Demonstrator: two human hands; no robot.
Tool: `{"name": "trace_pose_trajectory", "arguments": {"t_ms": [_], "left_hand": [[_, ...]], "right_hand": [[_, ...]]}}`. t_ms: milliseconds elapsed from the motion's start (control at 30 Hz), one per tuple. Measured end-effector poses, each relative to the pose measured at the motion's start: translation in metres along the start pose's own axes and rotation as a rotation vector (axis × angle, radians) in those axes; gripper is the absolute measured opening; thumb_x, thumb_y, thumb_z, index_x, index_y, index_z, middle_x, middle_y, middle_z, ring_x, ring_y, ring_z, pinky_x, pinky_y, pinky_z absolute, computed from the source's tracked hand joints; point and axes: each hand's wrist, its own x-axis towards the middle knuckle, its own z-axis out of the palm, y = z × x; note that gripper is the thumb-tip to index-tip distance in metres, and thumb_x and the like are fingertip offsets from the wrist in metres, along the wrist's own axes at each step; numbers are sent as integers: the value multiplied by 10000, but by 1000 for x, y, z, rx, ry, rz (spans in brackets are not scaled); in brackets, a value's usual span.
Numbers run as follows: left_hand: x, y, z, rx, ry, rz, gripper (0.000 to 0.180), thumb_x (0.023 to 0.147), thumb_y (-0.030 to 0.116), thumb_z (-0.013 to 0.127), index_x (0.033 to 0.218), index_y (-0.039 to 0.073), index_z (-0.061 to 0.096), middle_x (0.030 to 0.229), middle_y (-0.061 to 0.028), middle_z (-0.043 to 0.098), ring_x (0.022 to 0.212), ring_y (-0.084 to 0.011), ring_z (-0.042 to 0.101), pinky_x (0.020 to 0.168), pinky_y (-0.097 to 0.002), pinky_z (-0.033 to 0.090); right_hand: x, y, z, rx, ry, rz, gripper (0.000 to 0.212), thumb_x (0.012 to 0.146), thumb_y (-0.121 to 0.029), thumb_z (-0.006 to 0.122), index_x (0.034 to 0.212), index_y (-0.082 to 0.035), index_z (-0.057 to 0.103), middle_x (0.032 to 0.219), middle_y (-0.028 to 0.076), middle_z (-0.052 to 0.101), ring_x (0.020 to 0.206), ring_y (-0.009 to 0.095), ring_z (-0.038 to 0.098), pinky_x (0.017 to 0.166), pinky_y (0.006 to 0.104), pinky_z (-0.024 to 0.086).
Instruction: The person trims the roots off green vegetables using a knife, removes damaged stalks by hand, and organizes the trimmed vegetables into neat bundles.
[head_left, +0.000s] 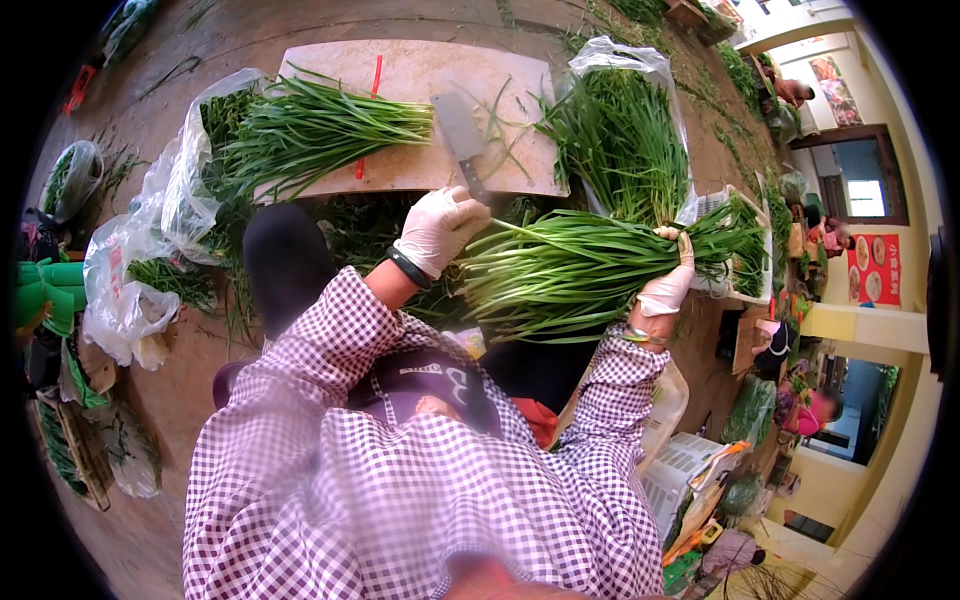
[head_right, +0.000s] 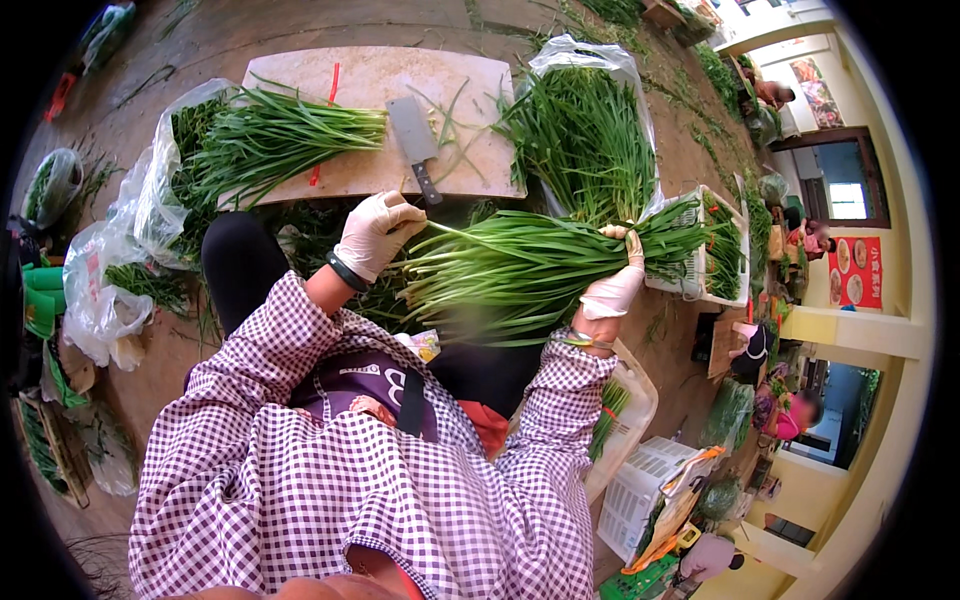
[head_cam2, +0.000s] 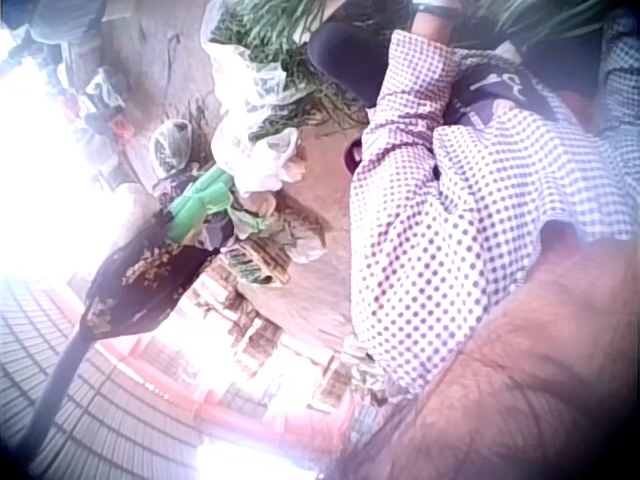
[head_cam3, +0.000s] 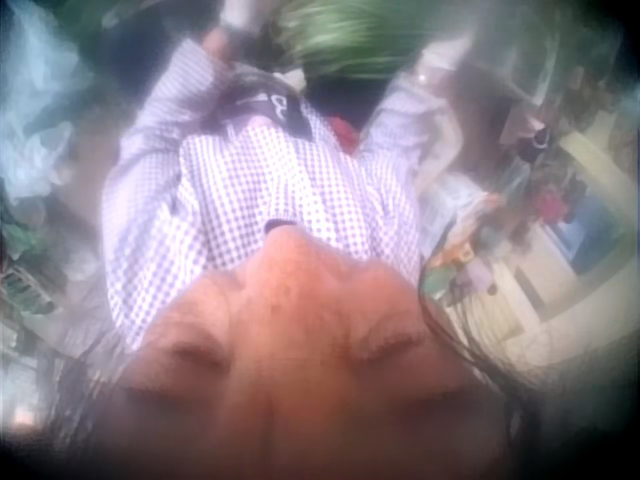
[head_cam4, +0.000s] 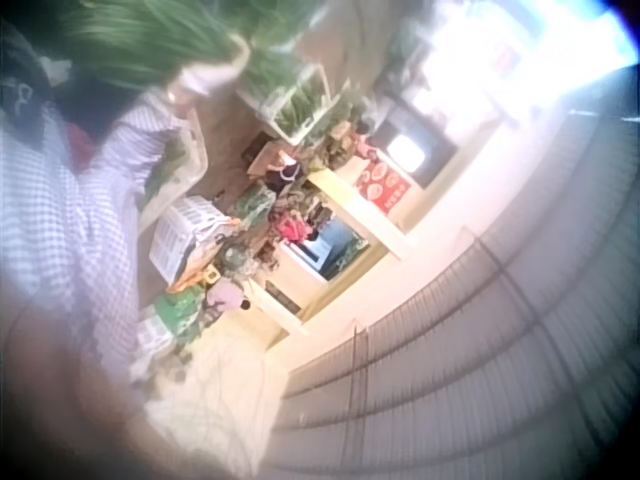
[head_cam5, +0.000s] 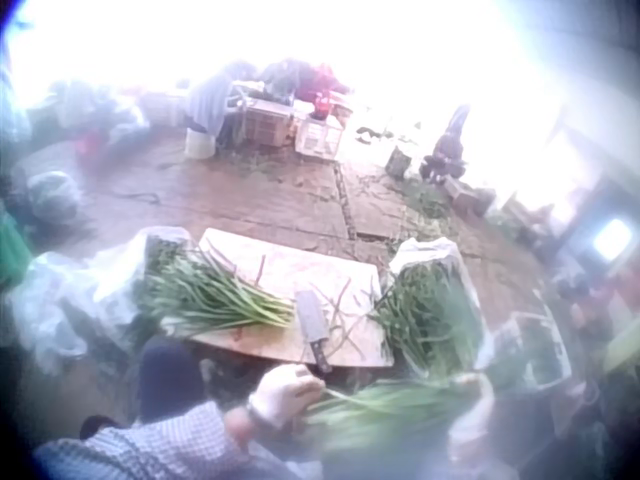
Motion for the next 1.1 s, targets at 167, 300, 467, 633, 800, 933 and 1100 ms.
{"name": "trace_pose_trajectory", "arguments": {"t_ms": [167, 300, 467, 633, 800, 933, 1100], "left_hand": [[-6, -4, 0, 61, -37, -6, 115, 743, 66, 670, 803, 79, 573, 746, -80, 545, 715, -292, 559, 628, -379, 453], [-28, -35, 0, 241, -134, -122, 95, 771, 121, 643, 783, 79, 559, 763, -98, 537, 769, -307, 558, 658, -415, 450], [-55, -58, 8, -112, -595, -628, 263, 863, 290, 582, 958, 61, 671, 888, -113, 672, 761, -227, 647, 676, -321, 510], [-70, -40, 32, -1387, -662, -1021, 666, 883, 694, 333, 1046, 88, 558, 956, -39, 642, 670, -154, 622, 534, -250, 494], [-61, -19, 14, -1091, -362, -1075, 398, 913, 437, 565, 1026, 56, 568, 812, -24, 636, 615, -72, 582, 489, -180, 446], [-66, -21, 13, -1210, -470, -1024, 407, 886, 426, 614, 1014, 42, 575, 781, -13, 628, 567, -48, 544, 470, -169, 421], [-62, -4, 29, -1098, -422, -1033, 331, 896, 378, 621, 964, 55, 638, 678, 47, 577, 498, -26, 447, 423, -187, 326]], "right_hand": [[-3, 0, 3, -2, -1, -5, 152, 887, -151, 548, 833, -19, 601, 800, 87, 627, 764, 202, 589, 785, 329, 492], [1, -11, -7, 20, 2, -25, 157, 888, -158, 551, 830, -21, 603, 814, 84, 625, 768, 205, 585, 784, 325, 493], [6, -25, -18, 26, -27, -36, 172, 892, -168, 537, 832, -25, 609, 831, 85, 625, 801, 207, 583, 823, 351, 486], [16, -15, -33, 46, 3, -61, 163, 878, -138, 521, 821, -6, 599, 833, 96, 618, 788, 214, 574, 814, 339, 485], [12, -19, -36, 84, 52, -70, 171, 879, -138, 510, 805, -9, 593, 824, 98, 617, 779, 214, 572, 803, 346, 487], [10, -10, -29, 107, -6, -28, 188, 884, -144, 505, 794, -12, 603, 814, 98, 627, 773, 214, 587, 807, 350, 493], [17, 11, -20, 33, 127, -58, 176, 883, -139, 507, 803, -27, 617, 802, 100, 637, 752, 215, 603, 780, 349, 514]]}}
